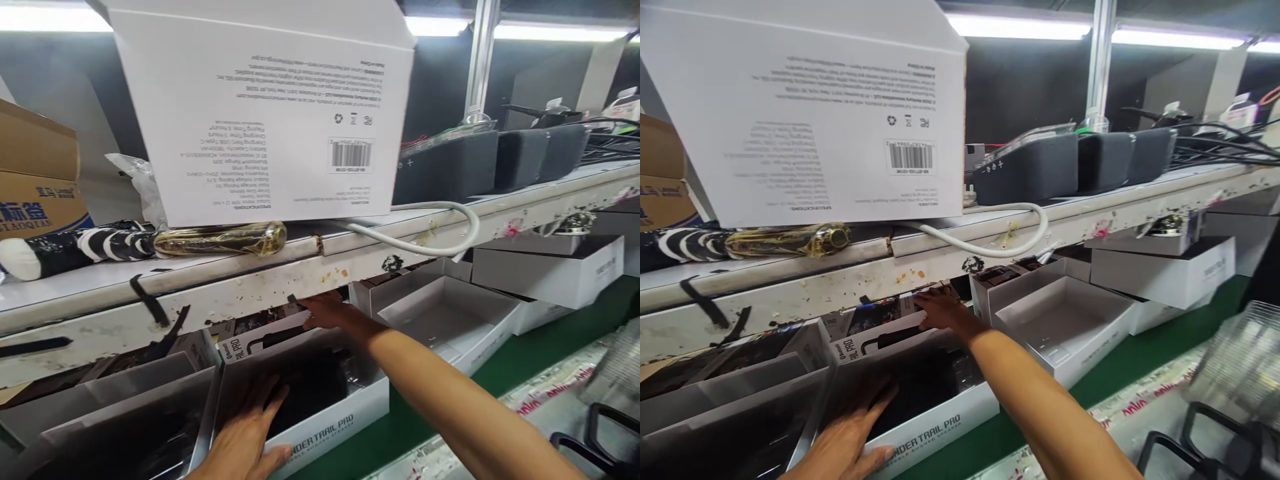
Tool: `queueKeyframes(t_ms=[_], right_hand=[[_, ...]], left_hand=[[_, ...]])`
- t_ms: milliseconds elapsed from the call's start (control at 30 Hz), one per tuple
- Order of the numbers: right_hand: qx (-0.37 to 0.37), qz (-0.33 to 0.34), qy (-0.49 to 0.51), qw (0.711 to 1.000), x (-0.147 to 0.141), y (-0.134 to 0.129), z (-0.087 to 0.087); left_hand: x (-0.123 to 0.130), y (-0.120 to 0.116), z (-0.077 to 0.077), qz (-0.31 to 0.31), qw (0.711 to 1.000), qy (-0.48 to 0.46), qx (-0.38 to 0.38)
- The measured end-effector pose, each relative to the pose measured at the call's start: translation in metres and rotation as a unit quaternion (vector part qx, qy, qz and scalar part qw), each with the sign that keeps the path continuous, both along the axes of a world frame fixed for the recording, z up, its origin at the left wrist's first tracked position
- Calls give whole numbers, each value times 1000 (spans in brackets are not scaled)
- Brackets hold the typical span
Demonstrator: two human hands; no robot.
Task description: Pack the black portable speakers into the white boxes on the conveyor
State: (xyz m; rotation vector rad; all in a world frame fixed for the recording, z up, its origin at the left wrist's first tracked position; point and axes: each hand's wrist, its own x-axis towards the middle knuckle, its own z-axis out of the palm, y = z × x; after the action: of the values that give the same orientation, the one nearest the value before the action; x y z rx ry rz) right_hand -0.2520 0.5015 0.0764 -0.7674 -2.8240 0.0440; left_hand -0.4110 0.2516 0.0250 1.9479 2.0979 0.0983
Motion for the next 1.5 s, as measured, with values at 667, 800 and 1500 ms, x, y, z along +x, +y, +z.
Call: queueKeyframes(t_ms=[667, 800, 1500], right_hand=[[-130, -201, -24, 971, 243, -62, -48], [-109, -196, -43, 974, 221, -82, -26], [-93, -409, -45, 907, 438, -219, -131]], left_hand=[[91, 68, 56, -130, 988, -87, 2], [125, 97, 46, -186, 977, -99, 30], [205, 69, 59, -272, 961, -51, 15]])
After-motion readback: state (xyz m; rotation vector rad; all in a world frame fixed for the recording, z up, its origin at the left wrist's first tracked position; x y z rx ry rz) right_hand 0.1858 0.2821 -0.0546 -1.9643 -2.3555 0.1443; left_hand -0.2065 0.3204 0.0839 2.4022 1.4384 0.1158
